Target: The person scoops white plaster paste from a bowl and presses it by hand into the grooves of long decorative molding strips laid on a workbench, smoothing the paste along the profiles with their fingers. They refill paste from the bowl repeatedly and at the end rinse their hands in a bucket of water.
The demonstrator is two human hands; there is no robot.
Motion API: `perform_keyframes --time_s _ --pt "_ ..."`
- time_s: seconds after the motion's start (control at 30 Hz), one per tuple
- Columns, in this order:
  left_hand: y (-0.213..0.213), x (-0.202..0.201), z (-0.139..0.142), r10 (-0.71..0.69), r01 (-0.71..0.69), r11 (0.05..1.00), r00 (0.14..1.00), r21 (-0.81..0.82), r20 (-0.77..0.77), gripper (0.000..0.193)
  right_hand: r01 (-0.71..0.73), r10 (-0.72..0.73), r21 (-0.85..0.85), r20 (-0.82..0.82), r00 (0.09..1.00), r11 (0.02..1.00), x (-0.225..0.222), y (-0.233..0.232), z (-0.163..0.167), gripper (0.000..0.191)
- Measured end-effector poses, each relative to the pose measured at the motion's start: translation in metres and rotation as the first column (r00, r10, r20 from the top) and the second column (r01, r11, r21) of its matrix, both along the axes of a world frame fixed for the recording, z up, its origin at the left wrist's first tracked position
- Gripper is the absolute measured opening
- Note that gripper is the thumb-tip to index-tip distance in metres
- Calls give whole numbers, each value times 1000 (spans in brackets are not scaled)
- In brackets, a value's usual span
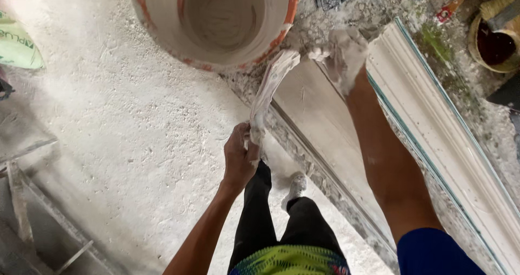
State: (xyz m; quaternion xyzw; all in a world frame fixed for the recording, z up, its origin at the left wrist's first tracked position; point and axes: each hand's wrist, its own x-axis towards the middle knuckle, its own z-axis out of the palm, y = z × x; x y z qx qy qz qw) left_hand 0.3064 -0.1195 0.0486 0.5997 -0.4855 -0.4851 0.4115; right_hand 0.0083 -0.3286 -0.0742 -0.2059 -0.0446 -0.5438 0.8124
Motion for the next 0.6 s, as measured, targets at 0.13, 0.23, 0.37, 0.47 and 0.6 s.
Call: perform_keyframes --time_s 0.13,0.23,0.37,0.47,0.6 --pt "-3 4 2 -9 8 1000 999 9 52 28 -64 71 -65 108 992 996 20 -30 -13 22" --pt "1 10 -6 -11 12 1000 998 -25 67 26 -106 117 -115 88 989 988 21 -43 -28 19" --pt "4 10 -24 -16 19 994 999 -108 31 22 41 -178 -382 -331 927 923 30 -54 -48 11" --pt "1 8 -33 -13 40 986 986 -165 165 19 63 -691 -747 -575 438 662 38 -26 -44 13" --pt "-14 7 -38 -16 116 951 945 -288 327 16 -162 -609 -599 -793 -12 784 14 90 36 18"
